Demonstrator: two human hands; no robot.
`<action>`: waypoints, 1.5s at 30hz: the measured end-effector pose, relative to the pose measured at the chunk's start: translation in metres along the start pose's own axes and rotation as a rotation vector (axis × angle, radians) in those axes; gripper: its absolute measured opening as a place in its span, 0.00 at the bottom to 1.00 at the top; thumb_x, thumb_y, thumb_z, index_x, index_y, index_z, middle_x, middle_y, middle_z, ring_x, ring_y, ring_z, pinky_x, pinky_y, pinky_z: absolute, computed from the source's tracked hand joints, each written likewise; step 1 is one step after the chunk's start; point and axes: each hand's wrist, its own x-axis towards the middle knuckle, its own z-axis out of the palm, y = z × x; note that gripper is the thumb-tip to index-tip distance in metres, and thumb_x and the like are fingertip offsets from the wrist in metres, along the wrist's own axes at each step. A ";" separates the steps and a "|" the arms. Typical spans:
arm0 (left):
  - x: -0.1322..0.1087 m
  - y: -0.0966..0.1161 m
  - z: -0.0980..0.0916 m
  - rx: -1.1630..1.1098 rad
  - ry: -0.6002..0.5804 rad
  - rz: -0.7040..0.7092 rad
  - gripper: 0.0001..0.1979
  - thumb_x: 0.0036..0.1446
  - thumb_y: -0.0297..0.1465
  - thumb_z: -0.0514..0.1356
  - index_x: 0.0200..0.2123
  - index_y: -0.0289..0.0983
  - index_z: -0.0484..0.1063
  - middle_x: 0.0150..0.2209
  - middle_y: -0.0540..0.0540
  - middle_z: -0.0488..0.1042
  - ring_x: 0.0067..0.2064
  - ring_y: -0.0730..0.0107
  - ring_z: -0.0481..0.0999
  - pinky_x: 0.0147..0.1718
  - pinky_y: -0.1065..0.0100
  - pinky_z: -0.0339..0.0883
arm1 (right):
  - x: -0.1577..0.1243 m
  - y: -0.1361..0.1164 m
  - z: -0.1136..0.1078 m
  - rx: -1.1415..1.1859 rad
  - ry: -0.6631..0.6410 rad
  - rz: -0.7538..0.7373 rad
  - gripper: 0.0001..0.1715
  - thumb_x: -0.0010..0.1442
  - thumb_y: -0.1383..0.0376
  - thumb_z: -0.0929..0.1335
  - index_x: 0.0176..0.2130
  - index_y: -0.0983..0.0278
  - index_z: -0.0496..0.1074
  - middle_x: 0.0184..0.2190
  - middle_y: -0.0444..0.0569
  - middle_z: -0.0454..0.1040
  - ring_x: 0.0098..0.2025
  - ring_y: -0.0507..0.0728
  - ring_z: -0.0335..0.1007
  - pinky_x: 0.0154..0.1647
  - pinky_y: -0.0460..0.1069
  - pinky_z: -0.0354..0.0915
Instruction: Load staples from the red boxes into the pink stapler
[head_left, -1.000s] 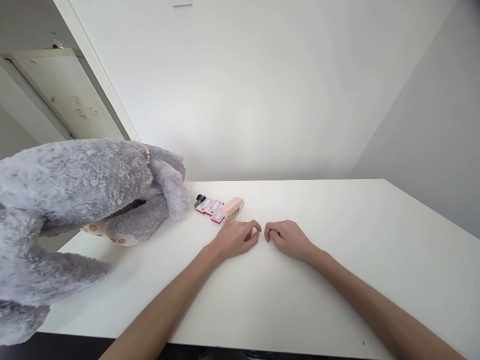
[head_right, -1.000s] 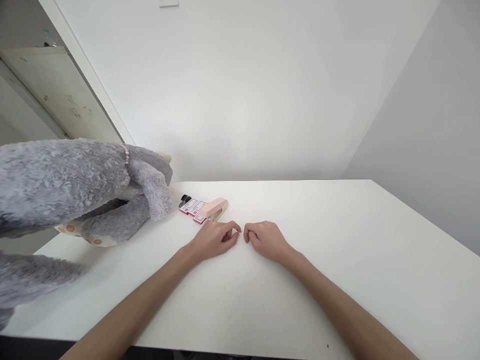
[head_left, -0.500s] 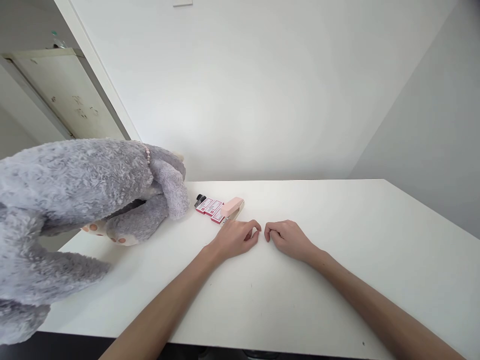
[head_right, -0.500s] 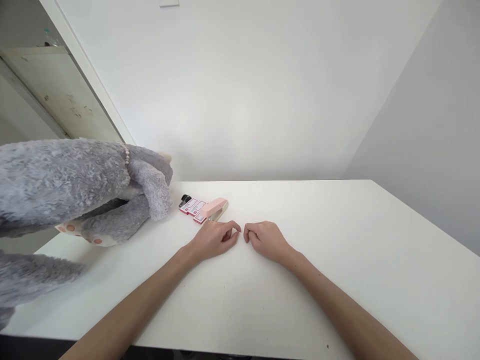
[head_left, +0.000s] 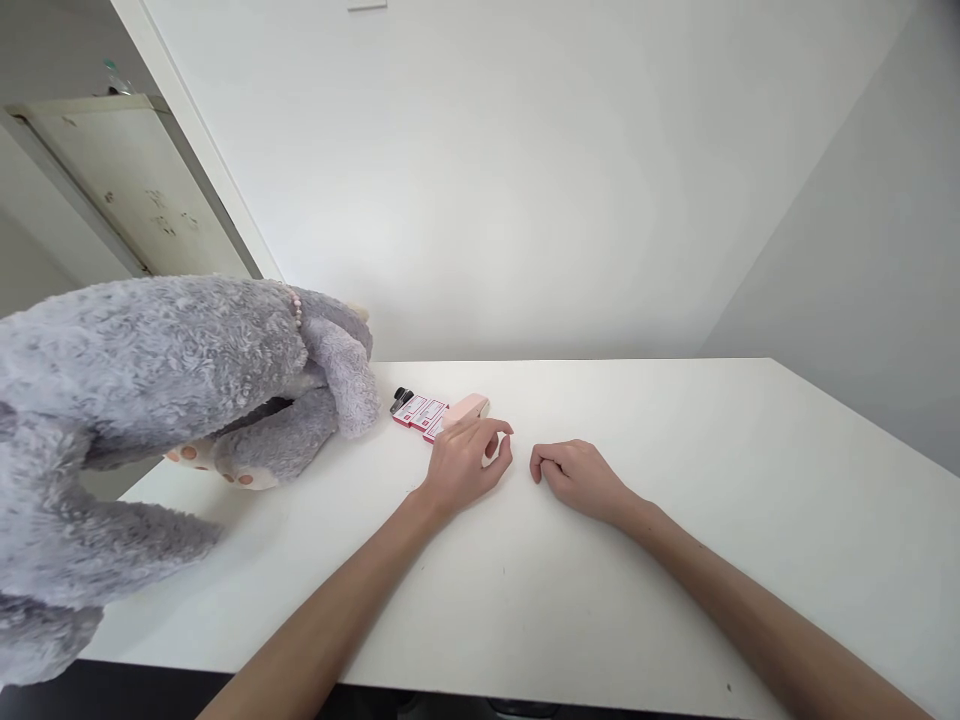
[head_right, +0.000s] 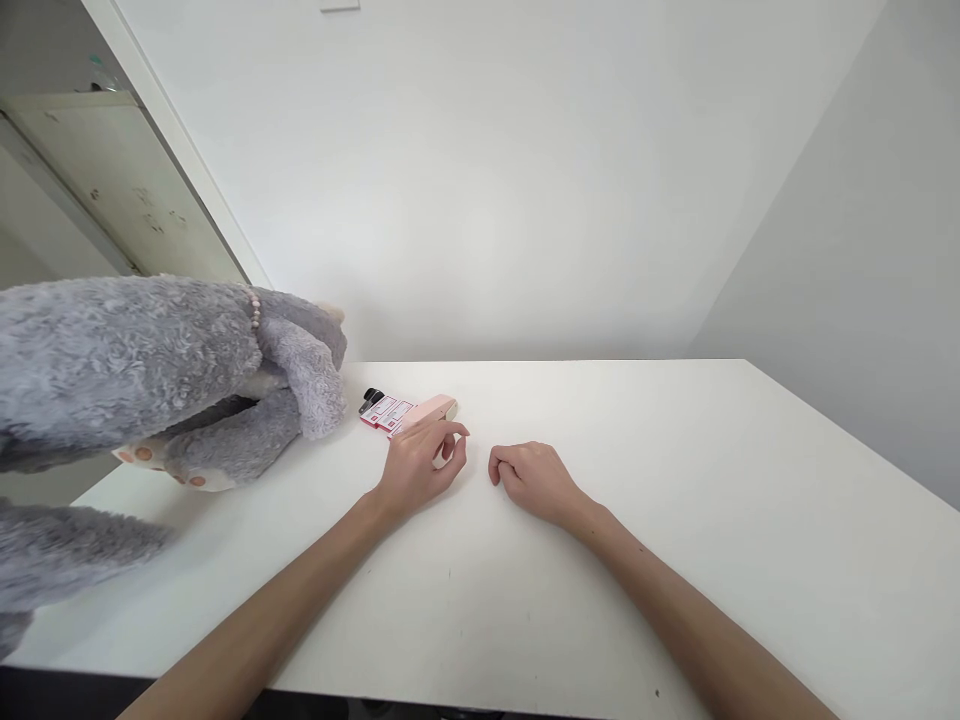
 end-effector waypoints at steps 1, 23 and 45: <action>0.001 0.000 -0.001 0.007 0.021 0.002 0.05 0.66 0.30 0.56 0.42 0.41 0.72 0.26 0.52 0.70 0.31 0.68 0.73 0.37 0.65 0.65 | 0.000 0.000 0.000 0.000 0.001 0.000 0.16 0.60 0.72 0.57 0.28 0.60 0.69 0.17 0.38 0.61 0.21 0.52 0.53 0.30 0.48 0.51; 0.003 -0.010 0.006 0.092 0.178 -0.476 0.21 0.62 0.34 0.59 0.55 0.39 0.58 0.54 0.36 0.68 0.58 0.46 0.65 0.58 0.42 0.56 | 0.000 -0.001 0.000 0.013 -0.010 0.021 0.16 0.60 0.72 0.57 0.28 0.60 0.68 0.16 0.38 0.60 0.21 0.52 0.52 0.29 0.48 0.51; 0.002 -0.002 0.005 -0.013 0.048 -0.371 0.27 0.44 0.29 0.67 0.49 0.40 0.63 0.54 0.38 0.66 0.58 0.46 0.64 0.55 0.47 0.65 | -0.005 0.001 0.001 0.165 0.364 -0.030 0.14 0.60 0.71 0.58 0.28 0.60 0.66 0.20 0.41 0.60 0.22 0.53 0.49 0.25 0.49 0.48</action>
